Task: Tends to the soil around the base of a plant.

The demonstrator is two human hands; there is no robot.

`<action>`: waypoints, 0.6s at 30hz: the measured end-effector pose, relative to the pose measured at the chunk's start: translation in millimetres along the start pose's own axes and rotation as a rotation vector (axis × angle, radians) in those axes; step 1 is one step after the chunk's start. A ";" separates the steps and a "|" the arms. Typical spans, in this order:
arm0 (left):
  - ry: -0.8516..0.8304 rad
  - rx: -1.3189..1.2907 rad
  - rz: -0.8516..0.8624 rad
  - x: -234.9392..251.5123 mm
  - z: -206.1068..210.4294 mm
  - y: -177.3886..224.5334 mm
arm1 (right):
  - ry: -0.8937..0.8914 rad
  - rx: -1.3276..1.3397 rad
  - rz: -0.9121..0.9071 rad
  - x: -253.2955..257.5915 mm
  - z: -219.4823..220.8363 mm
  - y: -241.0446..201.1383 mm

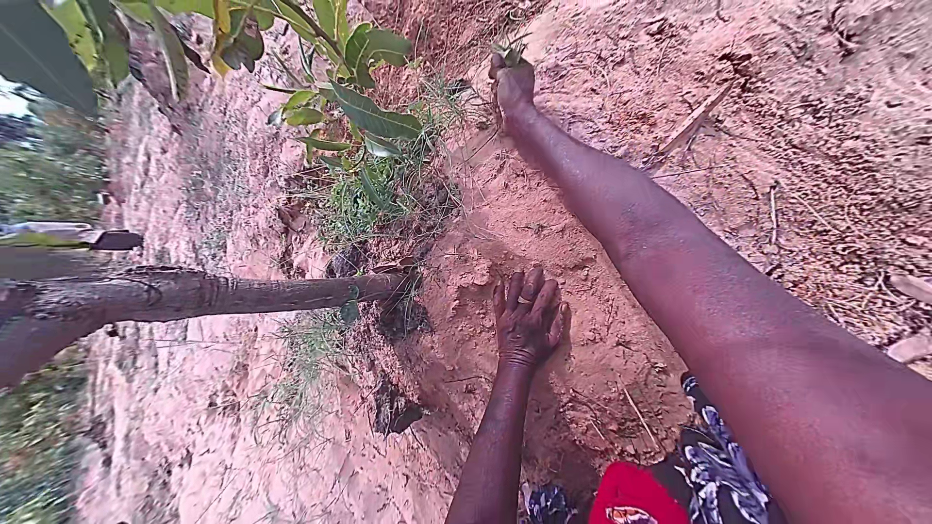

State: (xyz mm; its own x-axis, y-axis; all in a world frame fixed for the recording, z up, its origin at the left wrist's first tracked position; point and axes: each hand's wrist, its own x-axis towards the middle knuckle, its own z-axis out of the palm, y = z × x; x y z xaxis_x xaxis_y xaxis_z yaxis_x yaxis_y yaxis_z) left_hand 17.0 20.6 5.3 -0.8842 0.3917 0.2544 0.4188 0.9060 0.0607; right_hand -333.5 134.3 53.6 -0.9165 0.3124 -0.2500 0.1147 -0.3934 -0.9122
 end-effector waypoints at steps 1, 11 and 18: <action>-0.005 0.003 0.001 0.1 0.3 0.3 | -0.003 -0.038 -0.006 -11.2 -0.8 -5.2; -0.020 0.005 -0.004 0.1 1.4 -0.5 | -0.014 -0.934 -0.268 -48.6 -95.4 -73.7; 0.000 0.030 0.005 -0.4 1.3 -1.4 | -0.263 -1.094 -0.188 -16.4 -91.1 -58.1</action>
State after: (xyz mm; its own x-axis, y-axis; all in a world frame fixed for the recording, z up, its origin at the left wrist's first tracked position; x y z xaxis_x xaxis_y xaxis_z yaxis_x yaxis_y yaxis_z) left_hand 16.4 19.5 3.9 -0.8822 0.3962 0.2545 0.4168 0.9085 0.0304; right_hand -290.2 230.7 81.2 -0.9916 0.0449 -0.1215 0.1216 0.6457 -0.7538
